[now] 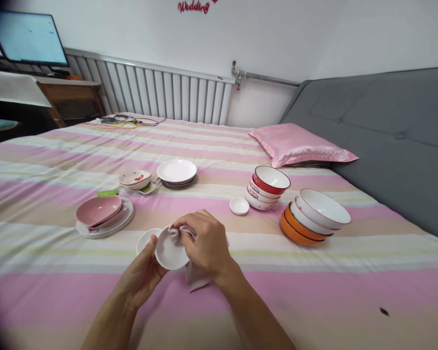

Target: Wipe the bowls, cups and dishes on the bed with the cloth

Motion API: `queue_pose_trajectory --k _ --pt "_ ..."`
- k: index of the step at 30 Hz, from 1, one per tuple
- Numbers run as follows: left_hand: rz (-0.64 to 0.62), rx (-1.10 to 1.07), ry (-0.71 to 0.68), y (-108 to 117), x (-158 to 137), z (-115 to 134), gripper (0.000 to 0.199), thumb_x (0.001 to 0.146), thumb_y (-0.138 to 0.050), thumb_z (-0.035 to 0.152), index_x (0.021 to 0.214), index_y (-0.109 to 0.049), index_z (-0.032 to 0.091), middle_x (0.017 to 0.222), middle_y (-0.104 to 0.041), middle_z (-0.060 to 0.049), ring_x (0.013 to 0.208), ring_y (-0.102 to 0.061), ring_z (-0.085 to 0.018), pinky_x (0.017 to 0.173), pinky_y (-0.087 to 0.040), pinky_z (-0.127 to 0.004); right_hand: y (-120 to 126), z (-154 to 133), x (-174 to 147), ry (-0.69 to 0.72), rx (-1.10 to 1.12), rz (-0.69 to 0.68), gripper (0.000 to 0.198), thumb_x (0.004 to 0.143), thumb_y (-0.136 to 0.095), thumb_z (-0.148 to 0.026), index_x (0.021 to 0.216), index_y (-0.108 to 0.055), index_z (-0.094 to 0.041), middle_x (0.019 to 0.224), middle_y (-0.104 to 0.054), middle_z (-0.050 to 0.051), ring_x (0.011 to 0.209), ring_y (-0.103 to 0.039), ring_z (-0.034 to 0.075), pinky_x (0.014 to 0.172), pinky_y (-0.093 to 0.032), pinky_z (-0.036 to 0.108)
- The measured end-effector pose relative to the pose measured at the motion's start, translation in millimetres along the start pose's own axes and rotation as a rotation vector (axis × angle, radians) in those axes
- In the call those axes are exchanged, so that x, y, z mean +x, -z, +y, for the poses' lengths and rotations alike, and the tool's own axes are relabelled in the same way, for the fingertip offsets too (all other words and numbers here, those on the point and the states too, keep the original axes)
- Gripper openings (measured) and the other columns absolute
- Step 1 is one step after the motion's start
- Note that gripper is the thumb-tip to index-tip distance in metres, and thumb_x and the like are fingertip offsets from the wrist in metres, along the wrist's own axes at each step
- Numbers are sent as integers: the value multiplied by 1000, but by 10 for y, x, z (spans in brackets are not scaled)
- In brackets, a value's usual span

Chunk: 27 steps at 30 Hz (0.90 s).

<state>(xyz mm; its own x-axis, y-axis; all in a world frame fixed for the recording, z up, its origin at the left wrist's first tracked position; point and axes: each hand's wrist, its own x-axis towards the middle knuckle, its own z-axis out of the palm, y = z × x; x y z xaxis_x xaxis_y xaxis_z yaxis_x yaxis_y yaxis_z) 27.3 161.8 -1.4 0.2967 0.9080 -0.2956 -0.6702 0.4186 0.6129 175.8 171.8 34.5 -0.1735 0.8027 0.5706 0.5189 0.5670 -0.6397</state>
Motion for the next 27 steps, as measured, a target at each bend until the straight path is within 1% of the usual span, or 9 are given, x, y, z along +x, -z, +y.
queue_pose_trajectory --k 3,6,9,13,16,19,23,25,27 --pt "-39 22 -48 6 -13 21 28 67 -74 37 85 -70 16 78 -70 -2 69 -64 -13 60 -53 -20 22 5 13 -106 32 56 19 76 -52 -8 86 -62 -22 86 -68 0 84 -60 16 77 -45 27" --pt "21 33 -59 2 -35 36 26 67 -74 37 83 -70 16 79 -69 -2 71 -63 -13 60 -52 -21 43 57 24 -230 56 143 9 79 -53 -17 88 -54 -20 81 -64 1 77 -60 15 71 -46 26" --pt "72 66 -27 1 -46 32 27 63 -76 38 79 -70 17 77 -67 0 71 -60 -13 59 -50 -20 58 142 36 -313 -33 204 5 81 -51 -25 84 -51 -21 75 -60 0 70 -58 15 65 -45 26" --pt "-2 180 14 27 -38 2 29 63 -75 43 73 -68 16 65 -59 2 61 -53 -10 55 -45 -18 47 217 44 -388 -168 223 10 80 -53 -29 86 -52 -21 75 -61 1 69 -58 17 67 -44 29" --pt "-89 326 39 47 -33 -19 31 66 -72 45 66 -65 14 61 -55 2 57 -48 -8 54 -42 -18 28 198 39 -368 -209 189 7 80 -53 -26 83 -56 -21 76 -63 2 72 -59 18 70 -44 30" --pt "-112 404 49 41 -26 -22 32 71 -67 46 68 -65 14 63 -57 1 59 -50 -9 57 -43 -19 33 120 31 -295 -110 126 6 79 -55 -25 81 -59 -21 78 -65 2 74 -59 17 72 -44 29" --pt "-53 364 14 10 -16 0 32 76 -62 46 87 -69 17 79 -67 -4 68 -57 -14 62 -46 -23 80 13 22 -239 141 -3 12 80 -57 -26 90 -61 -20 83 -65 1 77 -59 14 70 -44 25" --pt "-41 328 -9 3 -20 14 31 78 -60 44 95 -69 19 87 -69 -5 73 -60 -16 64 -47 -24 96 -11 17 -240 208 -74 17 81 -58 -27 96 -62 -20 81 -64 0 77 -60 14 68 -44 24" --pt "-43 290 -22 2 -28 24 29 79 -60 41 95 -69 20 90 -71 -5 78 -62 -18 66 -48 -25 97 -12 15 -241 222 -135 22 82 -57 -29 102 -62 -21 81 -64 0 78 -60 14 67 -43 24"
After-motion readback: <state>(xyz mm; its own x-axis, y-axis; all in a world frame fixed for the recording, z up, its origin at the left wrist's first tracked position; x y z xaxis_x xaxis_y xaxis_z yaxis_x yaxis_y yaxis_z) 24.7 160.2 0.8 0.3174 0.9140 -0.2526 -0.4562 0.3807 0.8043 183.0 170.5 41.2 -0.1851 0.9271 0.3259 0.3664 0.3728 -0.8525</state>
